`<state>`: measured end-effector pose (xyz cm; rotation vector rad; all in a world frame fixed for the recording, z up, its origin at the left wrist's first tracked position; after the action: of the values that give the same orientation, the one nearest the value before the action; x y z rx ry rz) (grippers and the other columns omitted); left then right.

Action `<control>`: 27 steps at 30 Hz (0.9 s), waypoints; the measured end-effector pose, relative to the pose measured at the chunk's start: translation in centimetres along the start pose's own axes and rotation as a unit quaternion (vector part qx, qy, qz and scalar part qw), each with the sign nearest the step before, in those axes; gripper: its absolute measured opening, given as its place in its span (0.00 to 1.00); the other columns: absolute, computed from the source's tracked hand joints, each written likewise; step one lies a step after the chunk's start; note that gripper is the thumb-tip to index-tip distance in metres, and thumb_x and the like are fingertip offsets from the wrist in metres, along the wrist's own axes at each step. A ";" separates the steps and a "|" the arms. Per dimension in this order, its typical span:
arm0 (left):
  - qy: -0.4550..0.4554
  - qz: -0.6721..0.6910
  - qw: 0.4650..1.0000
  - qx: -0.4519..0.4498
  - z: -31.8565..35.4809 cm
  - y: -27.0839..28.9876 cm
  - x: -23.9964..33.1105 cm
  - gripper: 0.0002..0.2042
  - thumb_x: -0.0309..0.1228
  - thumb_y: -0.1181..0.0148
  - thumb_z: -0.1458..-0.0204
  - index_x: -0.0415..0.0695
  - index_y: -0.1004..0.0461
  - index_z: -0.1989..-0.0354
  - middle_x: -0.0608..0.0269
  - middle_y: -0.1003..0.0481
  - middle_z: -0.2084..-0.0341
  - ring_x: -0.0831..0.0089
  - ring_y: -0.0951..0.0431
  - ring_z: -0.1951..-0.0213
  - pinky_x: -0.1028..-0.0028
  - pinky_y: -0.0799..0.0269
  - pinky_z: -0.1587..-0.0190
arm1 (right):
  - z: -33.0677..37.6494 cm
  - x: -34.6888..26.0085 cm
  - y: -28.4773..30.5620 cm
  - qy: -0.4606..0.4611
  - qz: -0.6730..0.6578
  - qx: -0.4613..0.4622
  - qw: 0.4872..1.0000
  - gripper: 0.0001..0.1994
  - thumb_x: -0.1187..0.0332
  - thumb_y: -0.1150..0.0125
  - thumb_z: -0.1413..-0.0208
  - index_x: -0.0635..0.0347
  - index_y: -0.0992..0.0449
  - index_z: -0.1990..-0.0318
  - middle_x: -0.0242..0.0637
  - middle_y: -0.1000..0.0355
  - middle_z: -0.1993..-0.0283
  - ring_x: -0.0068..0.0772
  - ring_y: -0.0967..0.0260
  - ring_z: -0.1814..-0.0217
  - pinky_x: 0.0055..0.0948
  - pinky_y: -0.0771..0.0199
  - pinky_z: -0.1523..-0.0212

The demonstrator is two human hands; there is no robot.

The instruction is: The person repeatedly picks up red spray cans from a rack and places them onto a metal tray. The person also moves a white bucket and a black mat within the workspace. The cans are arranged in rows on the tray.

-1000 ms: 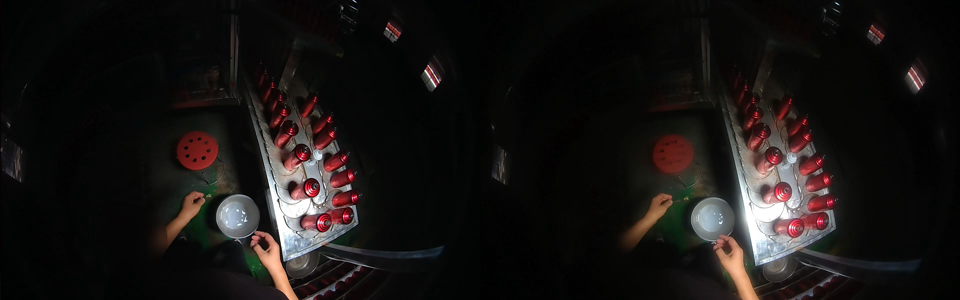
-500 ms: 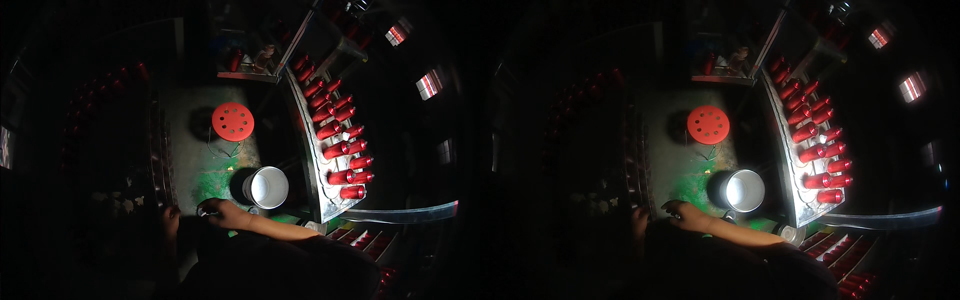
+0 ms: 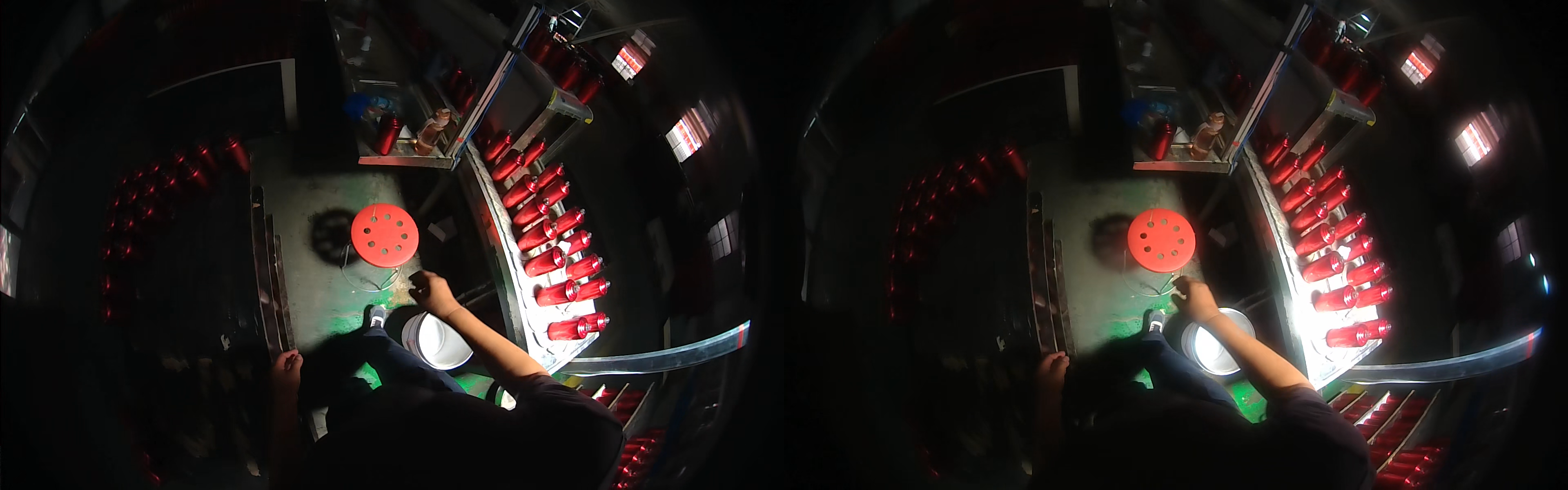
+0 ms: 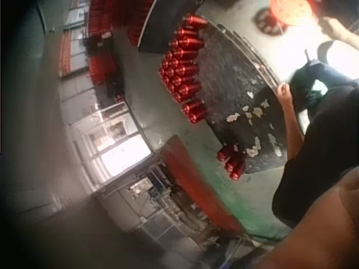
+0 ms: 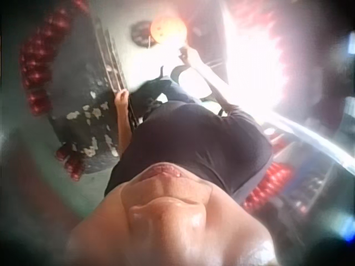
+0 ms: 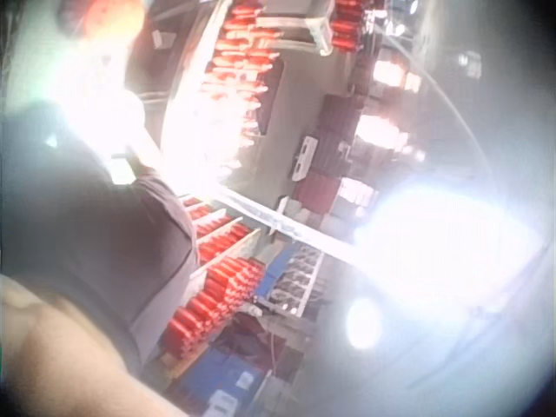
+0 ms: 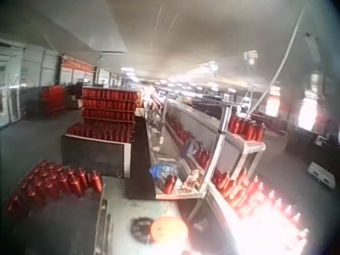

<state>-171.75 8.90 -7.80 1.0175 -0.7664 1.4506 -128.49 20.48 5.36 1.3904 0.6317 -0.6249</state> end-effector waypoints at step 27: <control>0.114 -0.263 0.956 -0.055 -25.5 -25.3 20.9 0.14 0.36 0.43 0.42 0.35 0.23 0.60 0.59 0.23 0.71 0.72 0.24 0.68 0.70 0.29 0.66 | -52.1 45.4 34.4 -0.375 0.254 0.301 0.839 0.43 0.55 0.27 0.57 0.60 0.43 0.35 0.51 0.34 0.40 0.55 0.35 0.37 0.45 0.32 0.39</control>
<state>-150.52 44.11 -1.59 0.8660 -0.3623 1.0256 -74.25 73.77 -8.05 1.6299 -0.6114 -0.8900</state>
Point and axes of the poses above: each hand's wrist, its own z-axis away from the middle knuckle, its own y-axis out of the back of the hand, x = y × z, the point moved 4 cm from there along -z, towards the middle knuckle
